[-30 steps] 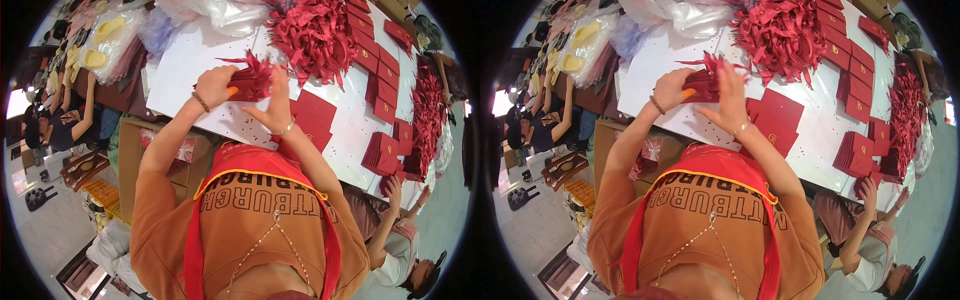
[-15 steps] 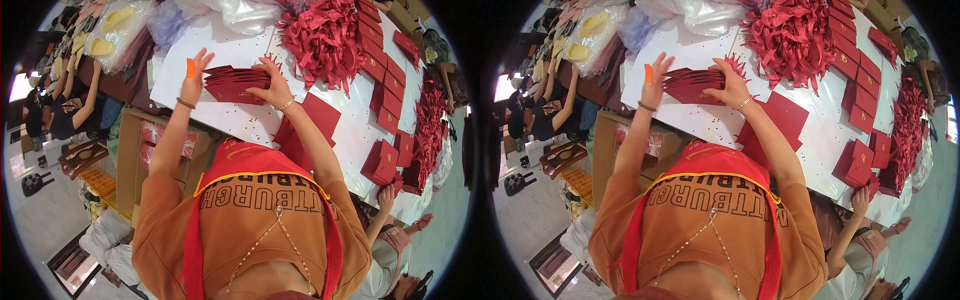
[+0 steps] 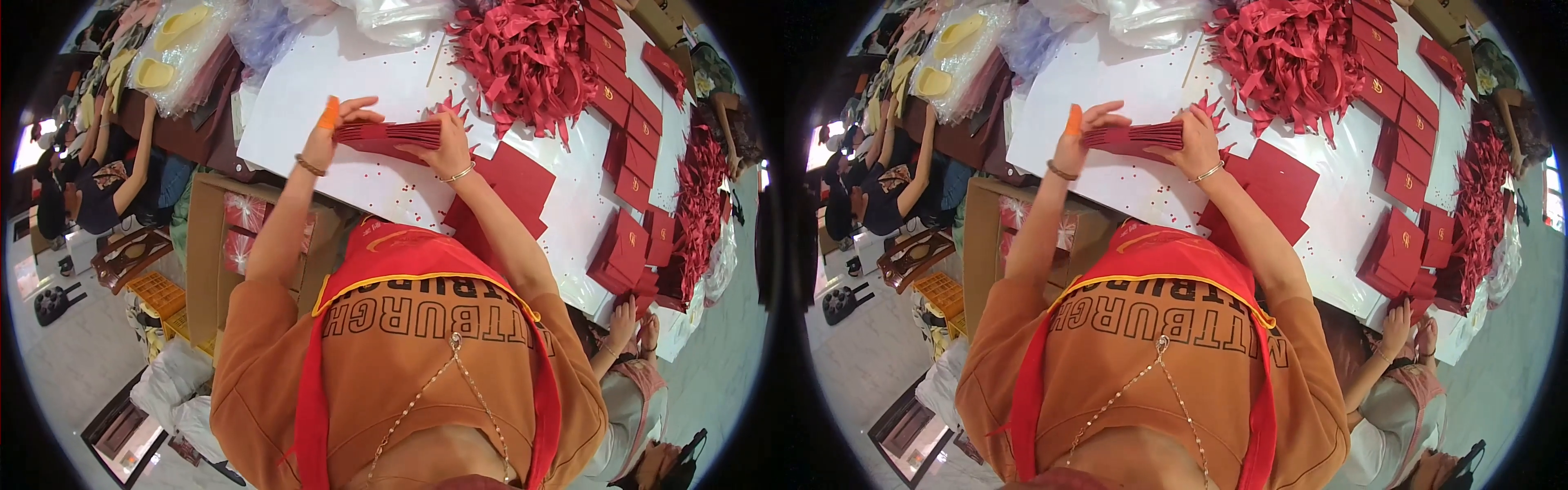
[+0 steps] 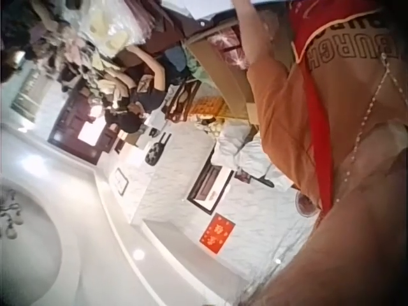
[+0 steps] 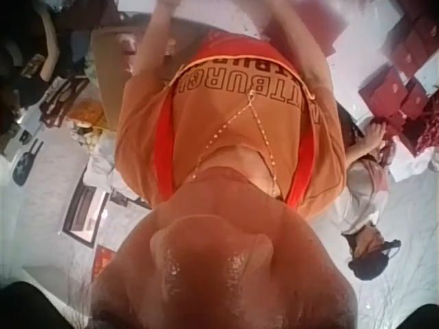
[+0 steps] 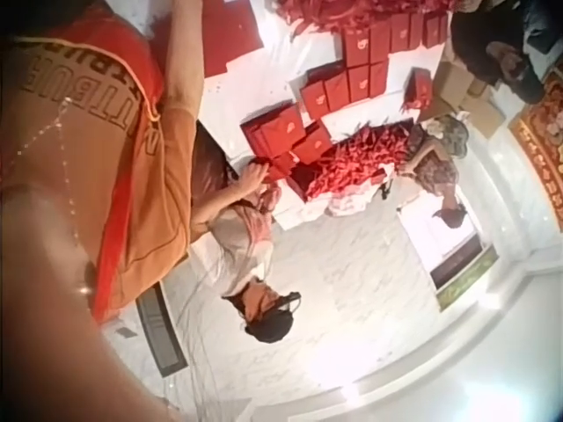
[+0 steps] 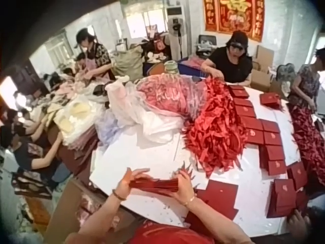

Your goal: Tying ribbons and packaging red gift bags.

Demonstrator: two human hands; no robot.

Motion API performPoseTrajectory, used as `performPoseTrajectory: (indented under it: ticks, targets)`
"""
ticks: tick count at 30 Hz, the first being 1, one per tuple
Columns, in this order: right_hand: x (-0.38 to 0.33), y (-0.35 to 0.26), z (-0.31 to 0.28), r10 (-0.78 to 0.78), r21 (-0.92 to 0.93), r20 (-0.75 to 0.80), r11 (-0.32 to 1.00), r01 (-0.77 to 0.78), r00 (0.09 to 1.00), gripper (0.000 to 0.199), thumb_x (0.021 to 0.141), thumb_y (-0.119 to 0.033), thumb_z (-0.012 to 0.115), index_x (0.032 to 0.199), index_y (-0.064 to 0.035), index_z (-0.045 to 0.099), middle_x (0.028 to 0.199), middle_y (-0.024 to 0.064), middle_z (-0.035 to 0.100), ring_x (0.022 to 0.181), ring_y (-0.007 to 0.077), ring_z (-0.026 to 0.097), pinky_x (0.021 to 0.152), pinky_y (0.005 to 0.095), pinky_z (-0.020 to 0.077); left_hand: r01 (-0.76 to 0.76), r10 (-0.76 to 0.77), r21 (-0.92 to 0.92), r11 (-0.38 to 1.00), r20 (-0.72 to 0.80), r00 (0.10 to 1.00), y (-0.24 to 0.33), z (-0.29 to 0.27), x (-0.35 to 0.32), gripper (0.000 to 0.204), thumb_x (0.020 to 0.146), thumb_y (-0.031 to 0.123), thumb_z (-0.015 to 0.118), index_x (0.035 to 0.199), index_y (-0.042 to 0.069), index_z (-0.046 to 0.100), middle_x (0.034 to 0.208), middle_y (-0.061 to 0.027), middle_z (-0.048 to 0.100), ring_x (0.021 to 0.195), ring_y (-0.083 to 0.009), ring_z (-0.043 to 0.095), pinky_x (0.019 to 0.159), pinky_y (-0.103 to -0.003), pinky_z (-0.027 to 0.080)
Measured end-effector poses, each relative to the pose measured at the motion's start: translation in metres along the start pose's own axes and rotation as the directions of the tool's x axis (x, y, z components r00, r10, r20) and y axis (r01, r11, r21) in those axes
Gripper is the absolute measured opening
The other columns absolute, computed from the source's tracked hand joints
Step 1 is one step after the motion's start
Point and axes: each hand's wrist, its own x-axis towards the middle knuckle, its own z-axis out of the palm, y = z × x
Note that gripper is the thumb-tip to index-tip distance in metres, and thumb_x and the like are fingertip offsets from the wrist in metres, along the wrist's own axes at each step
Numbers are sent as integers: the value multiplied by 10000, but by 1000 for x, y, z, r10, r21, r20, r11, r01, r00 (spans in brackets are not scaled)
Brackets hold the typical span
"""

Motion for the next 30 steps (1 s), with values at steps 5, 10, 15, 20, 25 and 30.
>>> performPoseTrajectory:
  ticks: [5, 10, 15, 20, 25, 30]
  targets:
    - [-1, 7, 1, -89, 49, -14, 995, 90, 996, 463, 568, -241, 786, 855, -54, 474, 756, 115, 548, 770, 317, 539, 794, 392, 407, -180, -30, 974, 136, 186, 982, 50, 61, 4, 444, 735, 257, 628, 1138, 116, 506, 930, -141, 601, 821, -265, 590, 685, -349, 475]
    - [2, 2, -20, 151, 245, 294, 943, -227, 944, 507, 564, -280, 772, 917, -56, 485, 850, 133, 561, 872, 310, 527, 799, 391, 388, -243, 78, 961, -130, 254, 964, 17, 61, 10, 309, 700, 215, 645, 927, 82, 482, 723, -99, 563, 684, -280, 571, 578, -380, 450]
    - [-5, 47, -7, -310, 11, 318, 946, 323, 896, 417, 639, -328, 701, 963, -113, 550, 933, 79, 581, 975, 266, 521, 923, 453, 278, -343, 49, 925, -160, 355, 934, 18, 59, 12, 276, 701, 197, 641, 865, 77, 455, 684, -100, 551, 630, -291, 564, 530, -386, 440]
    - [6, 38, -6, -133, 83, 453, 991, 107, 881, 391, 656, -297, 682, 963, -96, 548, 805, 128, 604, 770, 324, 575, 685, 396, 436, -348, 90, 919, -187, 369, 925, 27, 58, 13, 164, 719, 98, 556, 842, 70, 452, 645, -108, 553, 580, -288, 572, 495, -388, 452]
    - [-7, 23, -14, -114, 101, 436, 992, 78, 893, 532, 624, -243, 730, 1064, -85, 477, 987, 92, 576, 944, 267, 529, 805, 325, 396, -338, 62, 926, -166, 352, 934, 26, 51, 9, 181, 712, 102, 568, 840, 68, 445, 639, -111, 548, 576, -301, 566, 491, -392, 452]
    - [-7, 60, 17, -148, -205, 431, 945, 256, 890, 291, 696, -259, 612, 932, -116, 519, 894, 74, 606, 874, 275, 565, 722, 382, 425, -334, 81, 917, -220, 358, 930, 21, 53, 6, 213, 707, 117, 599, 840, 68, 439, 641, -104, 538, 578, -295, 561, 495, -393, 451]
